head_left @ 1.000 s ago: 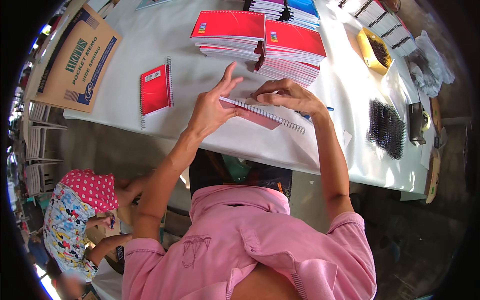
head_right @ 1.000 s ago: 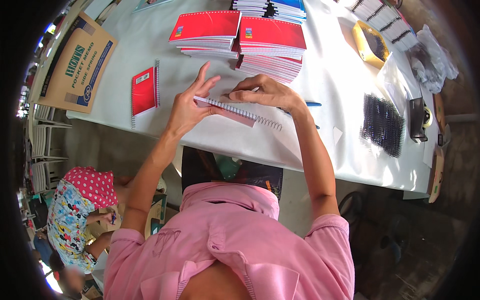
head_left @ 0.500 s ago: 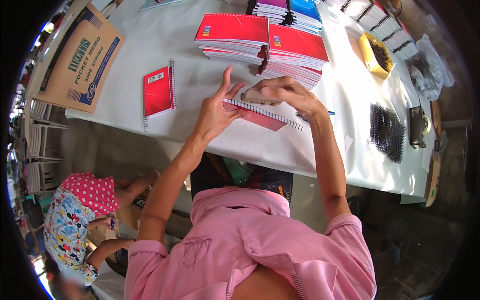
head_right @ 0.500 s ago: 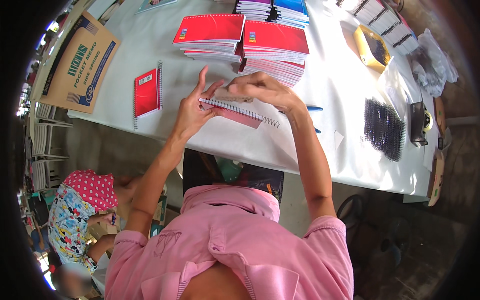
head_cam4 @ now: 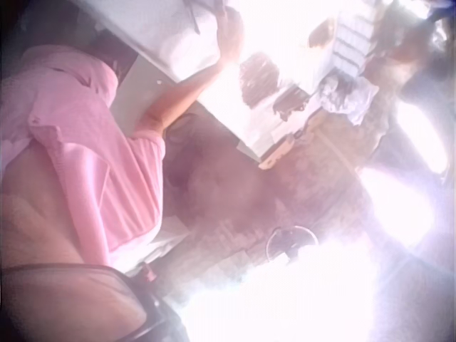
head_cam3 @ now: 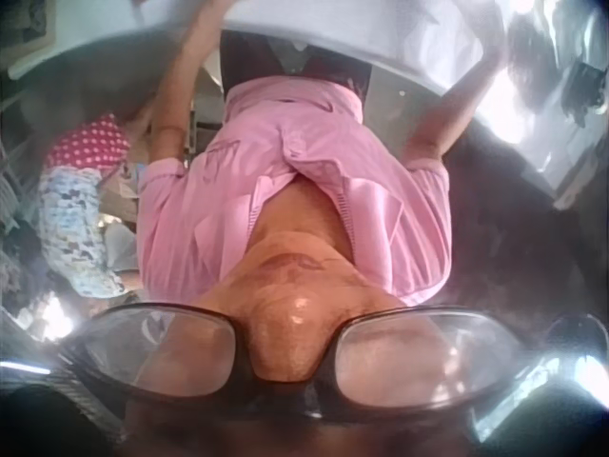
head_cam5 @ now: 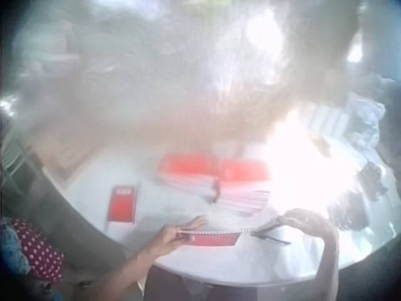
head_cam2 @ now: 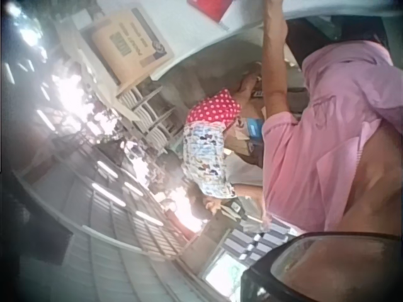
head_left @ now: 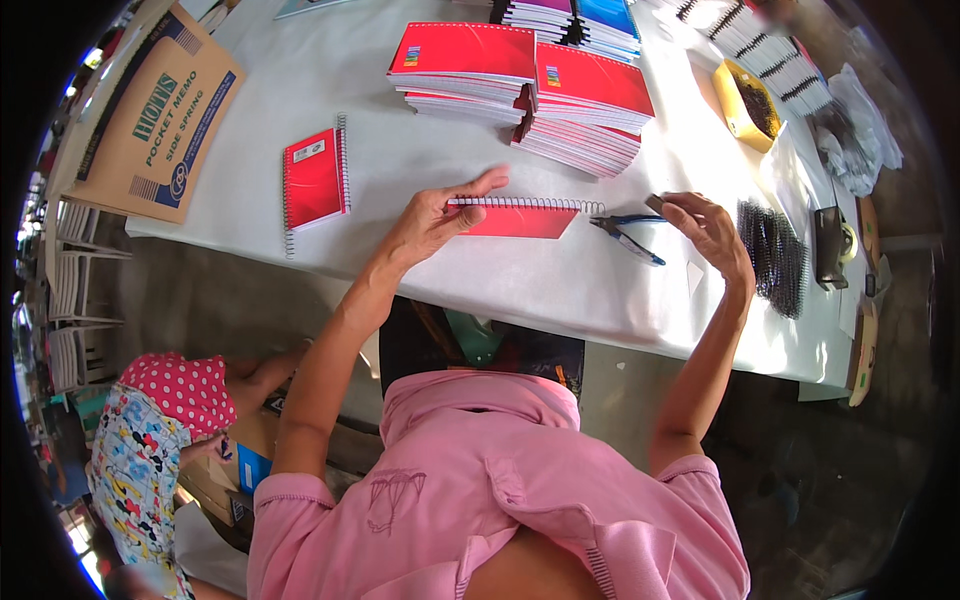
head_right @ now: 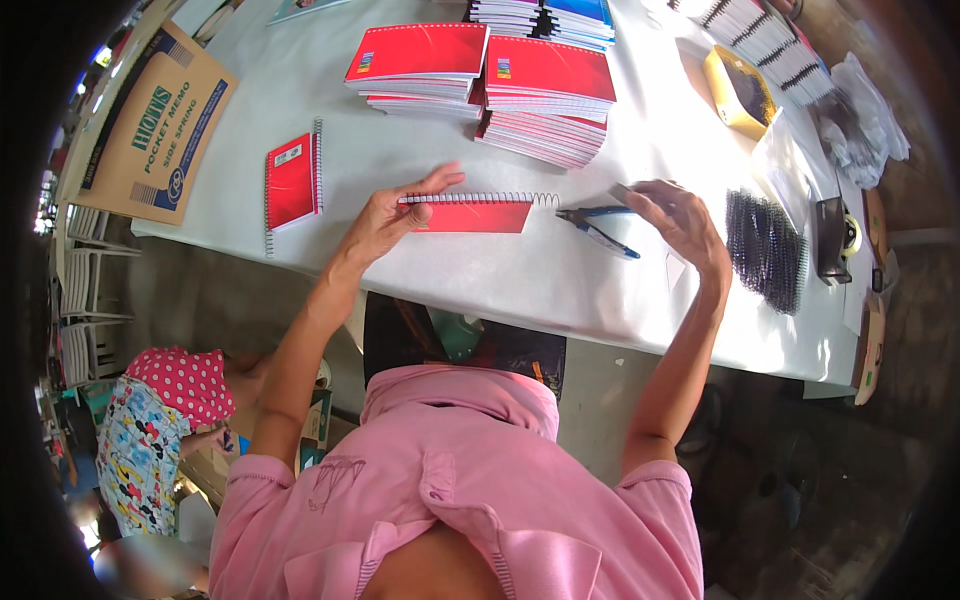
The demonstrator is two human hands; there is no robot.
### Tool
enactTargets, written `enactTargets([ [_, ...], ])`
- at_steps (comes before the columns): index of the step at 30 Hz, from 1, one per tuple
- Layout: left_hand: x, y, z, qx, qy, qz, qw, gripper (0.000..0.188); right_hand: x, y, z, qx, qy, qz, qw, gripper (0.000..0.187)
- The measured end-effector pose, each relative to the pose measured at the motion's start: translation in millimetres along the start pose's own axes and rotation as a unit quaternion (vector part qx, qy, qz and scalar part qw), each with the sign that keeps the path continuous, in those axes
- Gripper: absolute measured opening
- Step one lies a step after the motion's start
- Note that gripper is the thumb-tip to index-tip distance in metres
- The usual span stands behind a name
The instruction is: The person assembles spiral-bound notebooks by inserting metal coils into the punched holes of stacked paper. They use pliers to secure the ends of the coils and trim excess wire. The person handles multiple notebooks of different colors, stacks them, and places some into a cardboard box.
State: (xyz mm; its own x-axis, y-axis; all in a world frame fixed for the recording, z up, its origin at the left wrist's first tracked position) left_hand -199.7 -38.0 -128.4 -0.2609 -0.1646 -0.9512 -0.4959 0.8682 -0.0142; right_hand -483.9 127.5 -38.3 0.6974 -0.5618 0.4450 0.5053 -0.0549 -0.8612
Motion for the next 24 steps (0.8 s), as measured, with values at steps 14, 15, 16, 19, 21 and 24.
enactTargets([
  [14,-67,31,1,-0.145,0.177,-0.443,0.867,0.054,54,73,68,-0.187,-0.089,-0.054,0.977,0.034],
  [15,-78,40,-2,-0.141,0.181,-0.485,0.844,0.057,80,71,83,-0.157,-0.114,-0.111,0.975,0.034],
  [16,-87,47,-3,-0.138,0.188,-0.526,0.818,0.059,101,68,92,-0.172,-0.146,-0.104,0.969,0.035],
  [19,-93,57,-3,-0.133,0.165,-0.546,0.811,0.064,121,64,101,-0.184,-0.178,-0.081,0.963,0.036],
  [21,-100,63,-3,-0.142,0.172,-0.567,0.793,0.065,121,61,104,-0.191,-0.189,-0.066,0.961,0.033],
  [24,-104,70,0,-0.149,0.166,-0.592,0.774,0.064,116,60,105,-0.133,-0.188,-0.110,0.967,0.026],
])
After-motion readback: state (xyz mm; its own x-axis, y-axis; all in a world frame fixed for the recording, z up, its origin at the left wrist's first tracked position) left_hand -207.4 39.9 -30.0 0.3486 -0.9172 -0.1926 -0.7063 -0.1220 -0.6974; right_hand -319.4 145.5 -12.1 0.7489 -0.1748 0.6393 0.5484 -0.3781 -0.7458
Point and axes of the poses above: each hand's wrist, its own z-axis away from the middle knuckle, its own y-axis out of the palm, x = y × z, the point moved 6 cm from there along -z, towards the middle knuckle, and after that the axes turned 11 degrees about y, right-handed, at the moved point
